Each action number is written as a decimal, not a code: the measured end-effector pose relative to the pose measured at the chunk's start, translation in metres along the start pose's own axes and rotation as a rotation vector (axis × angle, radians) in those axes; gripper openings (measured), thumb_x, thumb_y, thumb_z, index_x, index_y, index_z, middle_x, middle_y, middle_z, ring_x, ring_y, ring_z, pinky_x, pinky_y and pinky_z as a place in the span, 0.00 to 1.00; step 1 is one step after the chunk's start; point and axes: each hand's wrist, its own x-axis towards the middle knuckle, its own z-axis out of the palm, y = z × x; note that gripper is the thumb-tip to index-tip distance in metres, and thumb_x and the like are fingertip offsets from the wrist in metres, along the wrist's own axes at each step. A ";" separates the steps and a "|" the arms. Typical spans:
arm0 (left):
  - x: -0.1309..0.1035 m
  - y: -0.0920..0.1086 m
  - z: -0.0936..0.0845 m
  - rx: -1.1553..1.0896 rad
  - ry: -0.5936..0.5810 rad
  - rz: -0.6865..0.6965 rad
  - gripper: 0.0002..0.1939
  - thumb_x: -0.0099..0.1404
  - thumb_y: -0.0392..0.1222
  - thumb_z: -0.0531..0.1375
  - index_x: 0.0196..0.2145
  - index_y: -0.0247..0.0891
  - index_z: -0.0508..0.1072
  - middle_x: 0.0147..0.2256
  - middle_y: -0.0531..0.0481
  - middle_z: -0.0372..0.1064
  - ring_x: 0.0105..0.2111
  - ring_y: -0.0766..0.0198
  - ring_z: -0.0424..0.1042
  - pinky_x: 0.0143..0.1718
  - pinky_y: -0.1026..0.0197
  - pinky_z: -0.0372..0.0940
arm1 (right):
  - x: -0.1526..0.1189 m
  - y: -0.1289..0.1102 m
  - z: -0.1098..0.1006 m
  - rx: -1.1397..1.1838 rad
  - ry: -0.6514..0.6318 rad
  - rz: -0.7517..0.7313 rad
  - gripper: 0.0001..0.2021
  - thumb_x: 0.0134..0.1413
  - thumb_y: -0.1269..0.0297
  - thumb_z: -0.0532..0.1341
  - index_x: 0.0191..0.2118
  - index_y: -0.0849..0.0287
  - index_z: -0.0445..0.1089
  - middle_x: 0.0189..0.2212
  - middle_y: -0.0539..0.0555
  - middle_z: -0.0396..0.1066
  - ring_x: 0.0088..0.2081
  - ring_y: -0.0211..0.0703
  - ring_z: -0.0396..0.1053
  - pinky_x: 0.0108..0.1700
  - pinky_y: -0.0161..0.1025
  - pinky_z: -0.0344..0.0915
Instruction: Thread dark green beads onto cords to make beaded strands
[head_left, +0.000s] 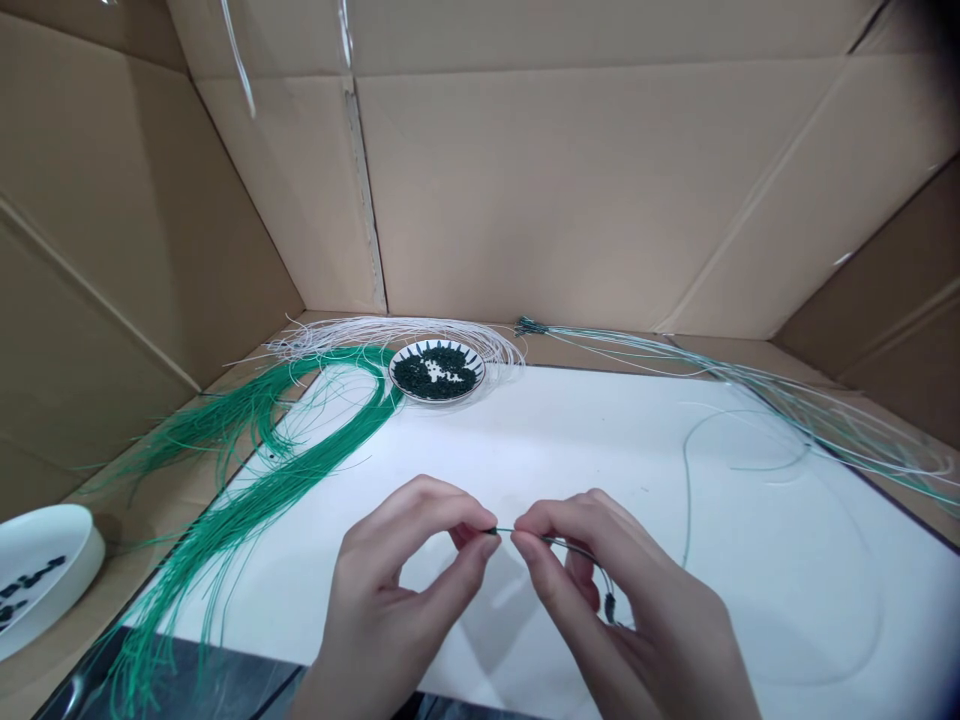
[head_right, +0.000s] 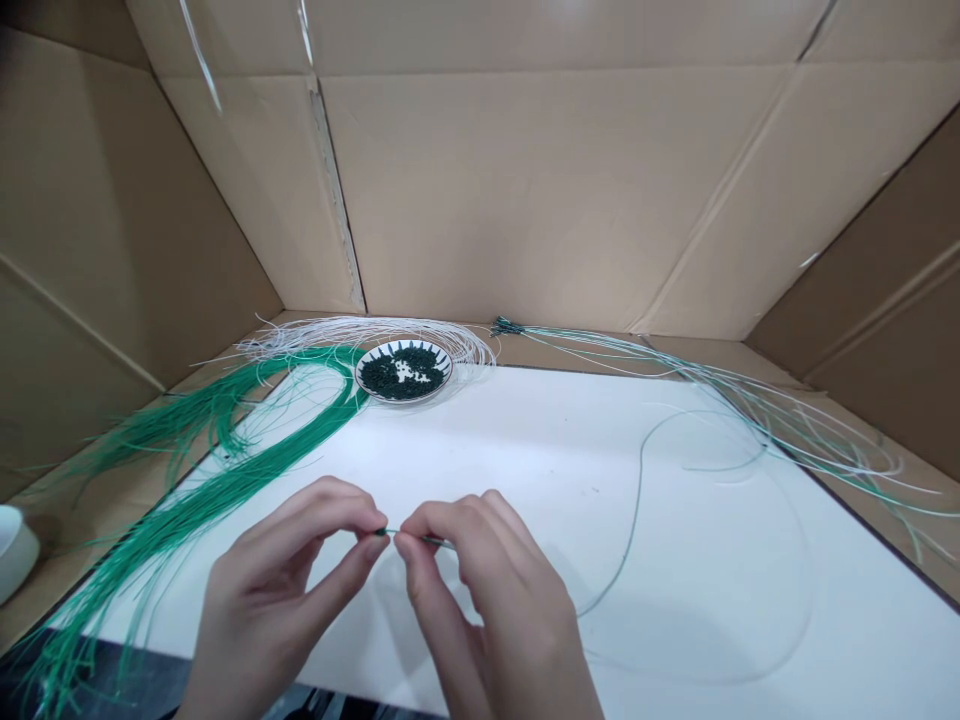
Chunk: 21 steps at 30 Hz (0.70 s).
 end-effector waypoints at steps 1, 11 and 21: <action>0.000 0.000 0.001 0.000 0.001 -0.001 0.10 0.61 0.49 0.68 0.33 0.39 0.80 0.27 0.46 0.75 0.30 0.57 0.73 0.31 0.59 0.70 | 0.000 0.000 0.000 0.004 -0.004 0.001 0.05 0.64 0.71 0.60 0.38 0.52 0.66 0.27 0.48 0.69 0.28 0.41 0.68 0.34 0.36 0.68; -0.011 -0.007 -0.009 -0.045 -0.084 0.030 0.10 0.64 0.27 0.63 0.35 0.43 0.77 0.31 0.53 0.74 0.32 0.66 0.73 0.35 0.67 0.68 | 0.001 0.001 0.002 -0.001 0.013 -0.022 0.06 0.63 0.72 0.60 0.37 0.52 0.68 0.28 0.48 0.71 0.27 0.43 0.67 0.32 0.37 0.67; -0.006 -0.015 -0.006 -0.541 -0.234 -0.329 0.01 0.62 0.37 0.69 0.32 0.41 0.82 0.31 0.50 0.75 0.28 0.67 0.71 0.30 0.68 0.67 | 0.001 -0.004 0.008 0.326 0.028 0.297 0.08 0.62 0.62 0.62 0.30 0.51 0.72 0.23 0.45 0.72 0.25 0.38 0.69 0.29 0.31 0.66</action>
